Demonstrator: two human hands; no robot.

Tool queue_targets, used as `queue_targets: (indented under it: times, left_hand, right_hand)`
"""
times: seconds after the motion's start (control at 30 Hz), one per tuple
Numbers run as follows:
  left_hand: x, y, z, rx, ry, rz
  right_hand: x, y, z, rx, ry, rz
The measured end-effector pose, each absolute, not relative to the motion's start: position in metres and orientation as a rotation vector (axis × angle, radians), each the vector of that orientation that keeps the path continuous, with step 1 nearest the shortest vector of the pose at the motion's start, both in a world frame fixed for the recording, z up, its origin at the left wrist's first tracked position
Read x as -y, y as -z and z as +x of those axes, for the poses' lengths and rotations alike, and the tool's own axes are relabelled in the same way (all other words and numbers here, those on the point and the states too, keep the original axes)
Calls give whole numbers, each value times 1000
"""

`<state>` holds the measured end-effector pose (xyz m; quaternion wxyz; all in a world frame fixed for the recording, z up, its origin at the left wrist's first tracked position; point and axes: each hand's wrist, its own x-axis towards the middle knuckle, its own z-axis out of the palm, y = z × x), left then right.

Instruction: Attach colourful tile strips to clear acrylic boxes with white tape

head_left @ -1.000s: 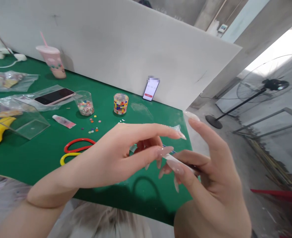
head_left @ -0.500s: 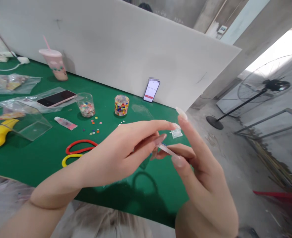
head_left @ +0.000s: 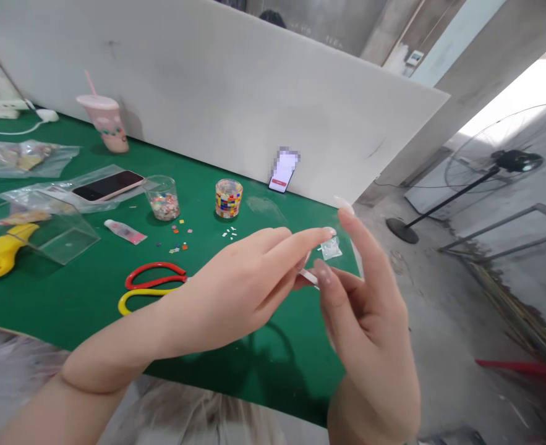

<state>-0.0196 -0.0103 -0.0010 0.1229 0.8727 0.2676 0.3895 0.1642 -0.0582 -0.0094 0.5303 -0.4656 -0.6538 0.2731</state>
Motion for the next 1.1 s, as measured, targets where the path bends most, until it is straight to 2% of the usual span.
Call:
queue_targets:
  times: [0.27, 0.6, 0.8, 1.1]
  left_hand:
    - [11, 5, -6, -922, -1217, 2567]
    - [7, 3, -13, -779, -1152, 2382]
    - [10, -7, -20, -603, -948, 2353]
    - [21, -9, -20, -560, -1030, 2125]
  right_hand:
    - [56, 14, 154, 1517, -528, -1200]
    - [56, 16, 148, 1470, -392, -1195]
    - [62, 4, 150, 1450, -543, -1128]
    - [72, -1, 142, 1284, -479, -1098]
